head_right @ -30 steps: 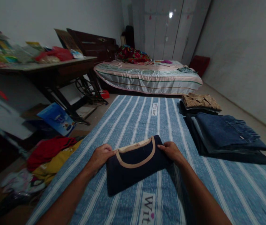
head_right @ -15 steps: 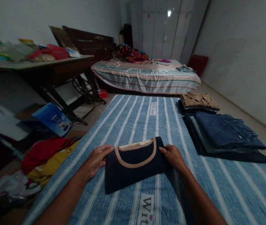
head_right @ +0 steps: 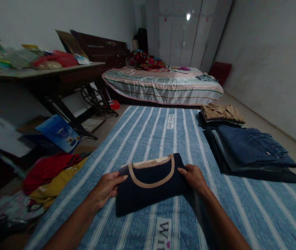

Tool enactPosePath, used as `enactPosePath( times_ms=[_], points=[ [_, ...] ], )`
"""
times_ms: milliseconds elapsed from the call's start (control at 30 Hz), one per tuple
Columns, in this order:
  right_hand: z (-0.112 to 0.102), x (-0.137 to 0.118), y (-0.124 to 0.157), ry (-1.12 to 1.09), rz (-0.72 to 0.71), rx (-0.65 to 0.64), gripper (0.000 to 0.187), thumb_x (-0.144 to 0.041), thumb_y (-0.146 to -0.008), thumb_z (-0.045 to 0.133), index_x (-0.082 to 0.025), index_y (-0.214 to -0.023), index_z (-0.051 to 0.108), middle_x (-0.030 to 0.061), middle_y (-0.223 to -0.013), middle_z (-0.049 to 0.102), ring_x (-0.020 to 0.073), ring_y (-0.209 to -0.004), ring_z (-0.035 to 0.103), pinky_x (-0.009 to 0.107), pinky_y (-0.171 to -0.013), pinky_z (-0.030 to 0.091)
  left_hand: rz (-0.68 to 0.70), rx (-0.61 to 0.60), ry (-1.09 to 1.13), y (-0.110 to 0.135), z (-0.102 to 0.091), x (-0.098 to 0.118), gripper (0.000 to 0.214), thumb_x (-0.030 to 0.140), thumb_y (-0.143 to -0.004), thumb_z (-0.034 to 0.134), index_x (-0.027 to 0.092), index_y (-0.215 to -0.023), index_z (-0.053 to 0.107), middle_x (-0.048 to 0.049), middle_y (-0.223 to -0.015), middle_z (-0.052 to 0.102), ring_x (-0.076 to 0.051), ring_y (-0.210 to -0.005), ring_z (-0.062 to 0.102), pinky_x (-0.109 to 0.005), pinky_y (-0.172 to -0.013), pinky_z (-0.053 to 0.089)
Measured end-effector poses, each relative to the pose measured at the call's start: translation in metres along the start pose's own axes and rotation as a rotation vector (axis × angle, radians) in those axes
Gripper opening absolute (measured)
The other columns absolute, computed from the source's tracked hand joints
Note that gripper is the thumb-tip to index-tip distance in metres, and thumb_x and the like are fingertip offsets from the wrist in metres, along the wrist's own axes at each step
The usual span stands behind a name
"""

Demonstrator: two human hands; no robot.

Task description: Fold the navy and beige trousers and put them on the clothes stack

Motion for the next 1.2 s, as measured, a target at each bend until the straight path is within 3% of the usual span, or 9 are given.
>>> enactPosePath(
  times_ms=[300,400,667,933,1200],
  points=[
    [-0.007,-0.001,0.016,-0.179,-0.011,0.081,0.043,-0.058,-0.068,0.059,-0.022,-0.056,0.039,-0.0059,-0.052,0.036,0.0102,-0.049,0.036,0.023,-0.044,0.026,0.121,0.066,0.107,0.004,0.004,0.022,0.031,0.025,-0.060,0.074,0.013,-0.088,0.066,-0.0057,-0.073,0.070,-0.017,-0.062,0.064,-0.023,-0.053,0.049],
    [-0.012,0.000,0.022,-0.127,-0.011,0.120,0.043,-0.057,-0.070,0.058,-0.021,-0.055,0.041,-0.0052,-0.051,0.038,0.0108,-0.049,0.037,0.023,-0.044,0.026,0.133,0.052,0.123,0.003,0.007,0.026,0.030,0.024,-0.060,0.075,0.013,-0.086,0.066,-0.0050,-0.071,0.069,-0.017,-0.063,0.064,-0.022,-0.055,0.049],
    [-0.008,0.011,0.020,0.089,0.007,0.120,0.042,-0.057,-0.072,0.052,-0.023,-0.052,0.038,-0.0029,-0.048,0.041,0.0128,-0.048,0.040,0.025,-0.045,0.024,0.019,0.034,0.029,-0.007,0.004,0.011,0.033,0.037,-0.060,0.077,0.015,-0.080,0.062,-0.0028,-0.067,0.066,-0.015,-0.056,0.061,-0.023,-0.049,0.046],
    [-0.006,0.013,0.018,0.140,0.013,0.092,0.041,-0.057,-0.073,0.049,-0.023,-0.053,0.040,-0.0023,-0.049,0.042,0.0131,-0.049,0.040,0.026,-0.046,0.024,-0.090,-0.133,0.169,0.011,0.009,-0.001,0.040,0.037,-0.058,0.082,0.015,-0.081,0.058,-0.0026,-0.070,0.064,-0.018,-0.063,0.063,-0.030,-0.059,0.051],
    [-0.006,0.013,0.019,0.137,0.013,0.102,0.040,-0.055,-0.074,0.051,-0.022,-0.053,0.041,-0.0024,-0.048,0.043,0.0131,-0.047,0.040,0.026,-0.045,0.023,-0.088,-0.072,0.092,0.010,0.009,-0.006,0.043,0.035,-0.053,0.082,0.014,-0.081,0.057,-0.0042,-0.072,0.065,-0.018,-0.063,0.063,-0.028,-0.057,0.050]
  ],
)
Point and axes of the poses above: each hand's wrist, its own y-axis away from the middle knuckle, its own z-axis out of the palm, x = y × z, the point moved 10 cm from there along -y, towards the middle knuckle
